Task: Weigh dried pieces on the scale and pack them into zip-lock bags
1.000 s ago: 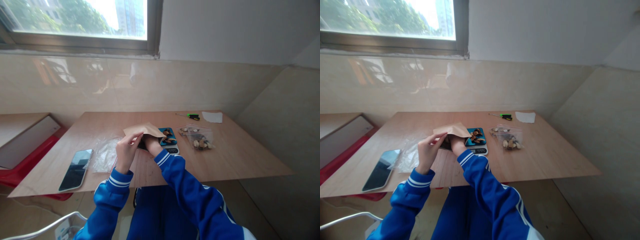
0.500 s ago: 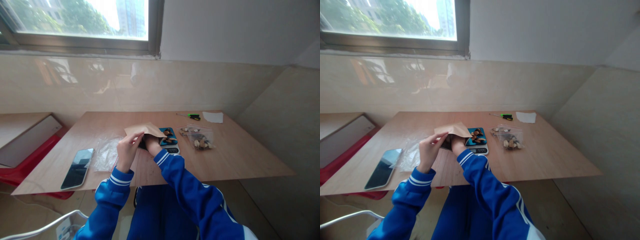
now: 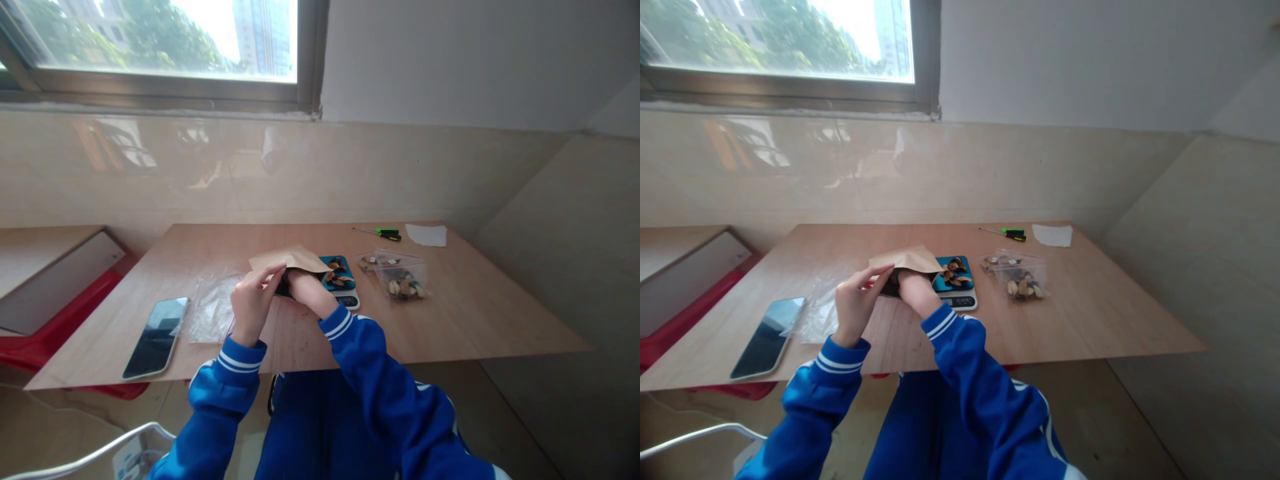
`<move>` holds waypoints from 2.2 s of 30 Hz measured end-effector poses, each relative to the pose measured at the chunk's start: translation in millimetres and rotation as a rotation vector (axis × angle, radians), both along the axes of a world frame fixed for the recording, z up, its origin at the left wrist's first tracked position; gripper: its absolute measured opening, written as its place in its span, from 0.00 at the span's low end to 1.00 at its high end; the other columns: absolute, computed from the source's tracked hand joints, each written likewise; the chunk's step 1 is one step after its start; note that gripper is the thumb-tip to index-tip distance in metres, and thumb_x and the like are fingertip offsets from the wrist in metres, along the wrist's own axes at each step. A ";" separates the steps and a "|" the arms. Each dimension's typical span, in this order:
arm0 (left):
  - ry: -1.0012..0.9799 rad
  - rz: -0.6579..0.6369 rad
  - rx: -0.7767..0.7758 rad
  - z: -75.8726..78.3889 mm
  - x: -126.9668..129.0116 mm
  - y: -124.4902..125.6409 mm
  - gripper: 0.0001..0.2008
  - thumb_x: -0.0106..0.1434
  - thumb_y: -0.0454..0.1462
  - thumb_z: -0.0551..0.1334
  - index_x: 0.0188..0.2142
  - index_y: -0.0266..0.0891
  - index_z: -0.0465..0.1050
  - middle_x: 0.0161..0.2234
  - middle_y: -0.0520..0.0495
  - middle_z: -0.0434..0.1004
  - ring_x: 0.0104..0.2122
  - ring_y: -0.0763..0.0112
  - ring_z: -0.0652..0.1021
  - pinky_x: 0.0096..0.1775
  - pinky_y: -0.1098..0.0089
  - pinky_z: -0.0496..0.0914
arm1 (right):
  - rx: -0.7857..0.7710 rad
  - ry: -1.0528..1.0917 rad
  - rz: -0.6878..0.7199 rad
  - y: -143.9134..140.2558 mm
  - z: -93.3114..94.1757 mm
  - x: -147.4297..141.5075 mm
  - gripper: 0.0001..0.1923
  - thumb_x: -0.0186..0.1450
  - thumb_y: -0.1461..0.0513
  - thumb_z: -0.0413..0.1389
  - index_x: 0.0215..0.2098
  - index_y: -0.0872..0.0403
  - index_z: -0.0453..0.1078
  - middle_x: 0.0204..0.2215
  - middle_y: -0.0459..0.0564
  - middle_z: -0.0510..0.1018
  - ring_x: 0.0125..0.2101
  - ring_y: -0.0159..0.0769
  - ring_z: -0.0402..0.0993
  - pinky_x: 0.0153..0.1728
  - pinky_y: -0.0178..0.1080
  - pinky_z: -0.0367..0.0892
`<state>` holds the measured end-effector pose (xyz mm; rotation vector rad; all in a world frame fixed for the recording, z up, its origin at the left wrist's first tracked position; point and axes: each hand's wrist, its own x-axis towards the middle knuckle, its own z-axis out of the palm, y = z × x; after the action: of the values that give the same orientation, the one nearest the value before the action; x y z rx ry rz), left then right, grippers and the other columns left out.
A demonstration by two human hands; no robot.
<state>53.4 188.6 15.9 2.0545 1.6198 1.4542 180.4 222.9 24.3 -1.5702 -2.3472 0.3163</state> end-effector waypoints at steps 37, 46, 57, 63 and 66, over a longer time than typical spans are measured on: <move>0.249 0.054 -0.337 -64.9 -51.6 36.2 0.09 0.63 0.38 0.58 0.41 0.46 0.76 0.43 0.48 0.82 0.42 0.60 0.81 0.41 0.65 0.69 | -0.047 -0.031 -0.097 14.4 -28.2 102.5 0.18 0.70 0.66 0.44 0.49 0.51 0.74 0.57 0.51 0.72 0.57 0.46 0.62 0.56 0.57 0.56; 0.211 0.082 -0.236 -78.6 -72.5 22.1 0.20 0.65 0.40 0.53 0.54 0.37 0.69 0.52 0.38 0.76 0.50 0.52 0.77 0.50 0.55 0.70 | 0.188 0.158 -0.165 -42.2 -14.8 135.7 0.19 0.71 0.60 0.43 0.52 0.47 0.73 0.58 0.50 0.71 0.57 0.45 0.63 0.57 0.54 0.58; 0.252 -0.109 -0.057 -75.3 -26.7 1.8 0.14 0.67 0.36 0.53 0.48 0.40 0.73 0.54 0.41 0.74 0.55 0.57 0.72 0.55 0.55 0.67 | 0.277 0.189 -0.408 -37.1 -77.8 140.5 0.17 0.65 0.59 0.51 0.50 0.54 0.71 0.48 0.58 0.72 0.49 0.49 0.68 0.51 0.52 0.64; 0.475 -0.186 -0.076 -79.4 34.7 26.7 0.16 0.64 0.33 0.58 0.52 0.40 0.71 0.58 0.40 0.70 0.60 0.54 0.67 0.56 0.54 0.65 | 0.283 0.109 -0.485 -30.2 -90.7 131.3 0.18 0.63 0.60 0.54 0.50 0.56 0.70 0.48 0.59 0.72 0.49 0.52 0.66 0.48 0.52 0.64; 0.535 -0.188 -0.079 -82.1 44.3 41.9 0.09 0.64 0.33 0.59 0.41 0.42 0.76 0.55 0.42 0.74 0.58 0.53 0.69 0.54 0.53 0.65 | 0.301 0.136 -0.490 -34.5 -92.5 134.5 0.17 0.64 0.59 0.53 0.50 0.54 0.70 0.47 0.58 0.73 0.47 0.51 0.67 0.48 0.52 0.64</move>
<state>97.6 230.4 -66.2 2.6122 1.5482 0.8049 314.9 188.3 -68.1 -1.8279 -1.7364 -0.0400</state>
